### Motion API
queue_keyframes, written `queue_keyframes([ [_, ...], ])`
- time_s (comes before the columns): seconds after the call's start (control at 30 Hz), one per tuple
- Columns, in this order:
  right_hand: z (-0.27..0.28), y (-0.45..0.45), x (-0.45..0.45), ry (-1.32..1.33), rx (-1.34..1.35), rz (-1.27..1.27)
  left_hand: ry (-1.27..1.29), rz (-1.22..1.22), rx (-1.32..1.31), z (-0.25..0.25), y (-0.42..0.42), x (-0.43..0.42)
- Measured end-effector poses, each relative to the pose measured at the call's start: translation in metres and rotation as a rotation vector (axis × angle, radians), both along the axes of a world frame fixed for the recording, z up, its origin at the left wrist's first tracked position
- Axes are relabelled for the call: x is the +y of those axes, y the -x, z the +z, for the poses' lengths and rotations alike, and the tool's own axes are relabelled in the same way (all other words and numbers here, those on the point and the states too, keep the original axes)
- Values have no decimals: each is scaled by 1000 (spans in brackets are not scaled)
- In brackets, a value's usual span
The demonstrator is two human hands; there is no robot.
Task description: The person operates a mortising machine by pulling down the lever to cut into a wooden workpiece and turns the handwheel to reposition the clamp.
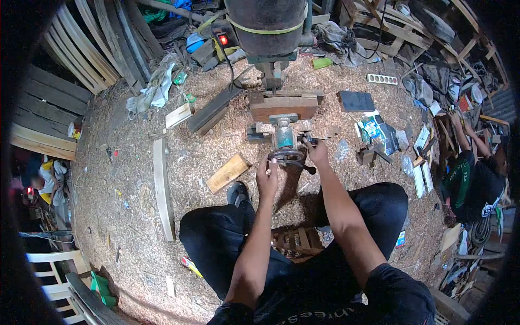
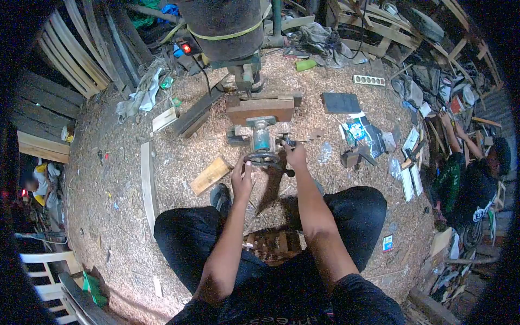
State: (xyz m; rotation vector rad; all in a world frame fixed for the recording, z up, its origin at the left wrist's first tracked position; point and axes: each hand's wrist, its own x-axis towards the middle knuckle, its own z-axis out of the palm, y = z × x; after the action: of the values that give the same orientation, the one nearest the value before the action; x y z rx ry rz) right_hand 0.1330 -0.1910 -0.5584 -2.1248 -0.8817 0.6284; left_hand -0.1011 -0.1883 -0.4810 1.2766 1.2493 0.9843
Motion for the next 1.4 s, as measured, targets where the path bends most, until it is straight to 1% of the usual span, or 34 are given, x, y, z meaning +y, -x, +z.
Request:
queue_keyframes([
  [0.03, -19, -5, 0, -36, 5, 9, 11, -4, 13, -1, 0, 1],
  [0.13, -22, -3, 2, -19, 12, -29, -2, -13, 60, 3, -1, 3],
  [0.23, -42, -10, 2, -135, 698, -234, -18, -31, 80, 10, 0, 3],
  [0.33, 13, 15, -4, -227, 457, -284, -4, -29, 85, 20, 0, 0],
  [0.37, -19, 4, 0, -137, 279, -76, 1, -23, 84, 24, -1, 1],
  [0.43, -69, -6, 4, -185, 280, -81, 2, -36, 97, 26, 0, 2],
  [0.47, -79, -7, 5, -209, 281, -84, 3, -43, 104, 26, 0, 2],
  [0.5, -19, 7, 1, -185, 564, -172, 9, -45, 100, 26, 0, 1],
  [0.57, -23, 4, 3, -161, 692, -218, 14, -50, 93, 29, 0, 2],
  [0.6, -35, 0, 3, -148, 756, -242, 11, -52, 91, 32, 0, 1],
  [0.63, -47, -2, 4, -81, 745, -242, 9, -53, 87, 36, 0, 1],
  [0.73, -54, -6, 6, -45, 822, -168, -5, -49, 105, 26, 2, 2],
  [0.87, -5, 1, 8, 53, 940, -239, -27, -49, 118, 21, 2, 1],
  [0.93, 8, 1, 4, 72, 998, -277, 13, -41, 75, 27, 1, -1],
  [0.97, -8, -2, 5, 10, 937, -259, 29, -36, 53, 30, 0, 0],
  [1.0, -40, -7, 5, -51, 876, -240, 5, -43, 70, 30, 1, 1],
  [1.03, -59, -9, 5, -112, 815, -221, -19, -50, 87, 28, 2, 1],
  [1.13, -3, 7, 2, -264, 1031, -357, -37, -54, 110, 27, 3, 0],
  [1.23, 6, 7, 7, -309, 771, -225, -16, -48, 77, 26, 2, 2],
  [1.27, -23, 0, 12, -383, 809, -206, -5, -48, 55, 26, 1, 0],
  [1.3, -77, -10, 22, -462, 844, -184, 10, -48, 57, 33, 0, 0],
  [1.33, -69, -8, 20, -376, 458, -60, 29, -55, 68, 39, -1, 3],
  [1.37, -60, -5, 17, -281, 53, -5, 52, -61, 81, 44, -1, 4],
  [1.4, -33, -6, 9, -217, 180, -41, 79, -69, 96, 45, 1, 3],
])
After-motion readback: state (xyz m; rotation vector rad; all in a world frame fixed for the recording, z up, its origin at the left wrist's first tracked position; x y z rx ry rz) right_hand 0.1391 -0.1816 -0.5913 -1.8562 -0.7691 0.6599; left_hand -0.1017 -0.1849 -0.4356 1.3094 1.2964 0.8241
